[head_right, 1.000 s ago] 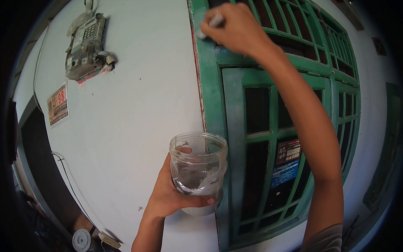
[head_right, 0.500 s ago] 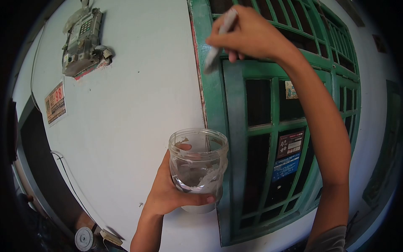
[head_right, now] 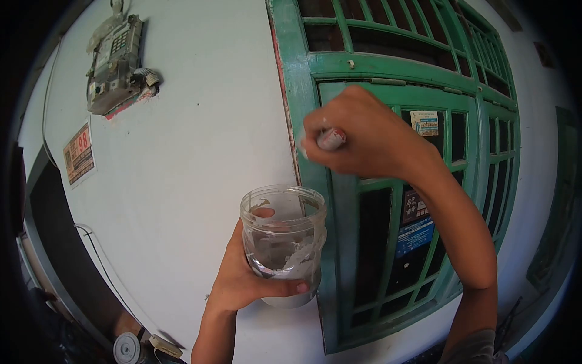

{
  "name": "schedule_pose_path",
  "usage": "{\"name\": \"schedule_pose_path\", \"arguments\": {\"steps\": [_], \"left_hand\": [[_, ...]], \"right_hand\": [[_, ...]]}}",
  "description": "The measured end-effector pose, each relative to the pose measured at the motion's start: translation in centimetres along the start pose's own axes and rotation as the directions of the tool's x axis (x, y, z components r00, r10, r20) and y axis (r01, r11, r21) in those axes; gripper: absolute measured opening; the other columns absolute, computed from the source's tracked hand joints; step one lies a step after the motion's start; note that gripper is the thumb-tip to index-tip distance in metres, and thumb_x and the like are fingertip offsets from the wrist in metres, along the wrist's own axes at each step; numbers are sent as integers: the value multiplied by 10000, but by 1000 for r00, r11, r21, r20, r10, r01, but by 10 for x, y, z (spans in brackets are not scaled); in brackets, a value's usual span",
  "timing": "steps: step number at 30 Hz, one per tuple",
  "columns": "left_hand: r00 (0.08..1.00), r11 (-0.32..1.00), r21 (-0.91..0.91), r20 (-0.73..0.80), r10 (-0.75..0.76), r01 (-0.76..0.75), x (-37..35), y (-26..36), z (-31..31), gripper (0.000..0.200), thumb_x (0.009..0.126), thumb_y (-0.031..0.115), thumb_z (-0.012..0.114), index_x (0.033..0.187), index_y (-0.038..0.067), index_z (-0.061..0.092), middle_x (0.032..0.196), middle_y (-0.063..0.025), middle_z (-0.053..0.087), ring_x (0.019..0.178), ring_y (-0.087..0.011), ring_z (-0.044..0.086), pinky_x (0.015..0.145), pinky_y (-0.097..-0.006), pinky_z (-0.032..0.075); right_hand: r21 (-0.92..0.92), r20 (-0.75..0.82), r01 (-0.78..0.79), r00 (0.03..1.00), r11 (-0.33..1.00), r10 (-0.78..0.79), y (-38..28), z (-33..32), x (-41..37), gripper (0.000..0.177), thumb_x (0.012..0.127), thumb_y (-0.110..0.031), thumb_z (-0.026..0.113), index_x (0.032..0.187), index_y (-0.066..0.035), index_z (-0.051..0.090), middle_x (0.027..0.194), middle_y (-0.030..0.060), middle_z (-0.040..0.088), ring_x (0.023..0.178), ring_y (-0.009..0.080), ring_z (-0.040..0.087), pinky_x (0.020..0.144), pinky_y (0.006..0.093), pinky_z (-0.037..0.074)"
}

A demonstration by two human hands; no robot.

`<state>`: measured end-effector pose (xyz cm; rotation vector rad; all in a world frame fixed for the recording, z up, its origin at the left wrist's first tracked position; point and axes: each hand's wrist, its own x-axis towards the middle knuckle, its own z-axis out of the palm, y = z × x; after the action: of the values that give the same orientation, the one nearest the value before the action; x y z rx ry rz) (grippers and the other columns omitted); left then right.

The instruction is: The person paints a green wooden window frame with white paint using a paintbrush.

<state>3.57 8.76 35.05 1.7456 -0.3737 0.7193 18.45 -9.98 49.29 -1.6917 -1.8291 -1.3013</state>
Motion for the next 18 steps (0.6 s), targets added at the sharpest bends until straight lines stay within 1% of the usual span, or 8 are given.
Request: {"name": "schedule_pose_path", "arguments": {"steps": [3,6,9,12,13,15,16,18], "left_hand": [[1000,1000,-5,9,-21,21,0,-2,1,1007,563,97,995,1379,-24,417,1276,-142,614,1211,-250,613,1051,-394,498],[999,999,-21,20,-33,33,1,-1,3,1019,559,93,995,1387,-23,413,1283,-143,614,1215,-254,613,1056,-397,495],[999,1000,4,22,-30,30,2,0,3,1028,557,96,996,1393,-23,411,1287,-142,615,1218,-256,614,1059,-398,494],[1000,1000,-17,23,-15,15,3,-2,2,1034,555,106,998,1399,-20,412,1287,-140,619,1219,-256,615,1060,-393,493],[1000,1000,-12,17,-22,22,2,-1,1,1036,555,108,998,1400,-19,413,1286,-139,621,1220,-255,615,1061,-392,493],[1000,1000,1,14,-26,26,0,-2,0,1040,554,110,998,1404,-16,411,1286,-137,623,1222,-255,615,1061,-390,493],[1000,1000,8,16,-22,22,0,-4,-2,1044,553,110,998,1407,-15,409,1288,-137,623,1223,-255,614,1060,-389,493],[1000,1000,8,9,-23,23,-1,-5,-5,1050,551,109,999,1410,-14,407,1290,-136,624,1224,-256,614,1059,-389,493]], "right_hand": [[145,114,-71,992,987,55,-1,-3,-2,147,816,-103,711,712,0,697,551,119,615,472,218,601,538,329,491],[281,217,-445,893,850,395,-12,-24,19,185,812,-118,730,694,19,692,547,101,621,467,167,606,518,316,488],[294,-142,-277,934,915,328,8,-14,43,219,818,-144,742,694,32,701,547,102,621,464,162,609,514,309,499],[101,-287,-204,931,974,225,20,-16,64,218,843,-167,738,757,33,725,640,134,673,488,196,620,562,330,531],[-14,-380,-108,920,994,94,23,-13,65,211,868,-187,737,839,21,743,728,150,705,565,253,656,614,350,545],[-267,-528,32,832,963,-174,29,-9,69,197,879,-188,735,860,8,748,765,153,708,622,291,666,636,370,541],[-397,-567,80,762,914,-313,32,-6,69,191,885,-188,734,870,2,750,783,154,710,651,309,671,647,380,539],[-331,-526,100,806,938,-272,37,3,60,182,886,-183,734,853,-4,744,765,148,701,677,324,678,645,395,537]]}}
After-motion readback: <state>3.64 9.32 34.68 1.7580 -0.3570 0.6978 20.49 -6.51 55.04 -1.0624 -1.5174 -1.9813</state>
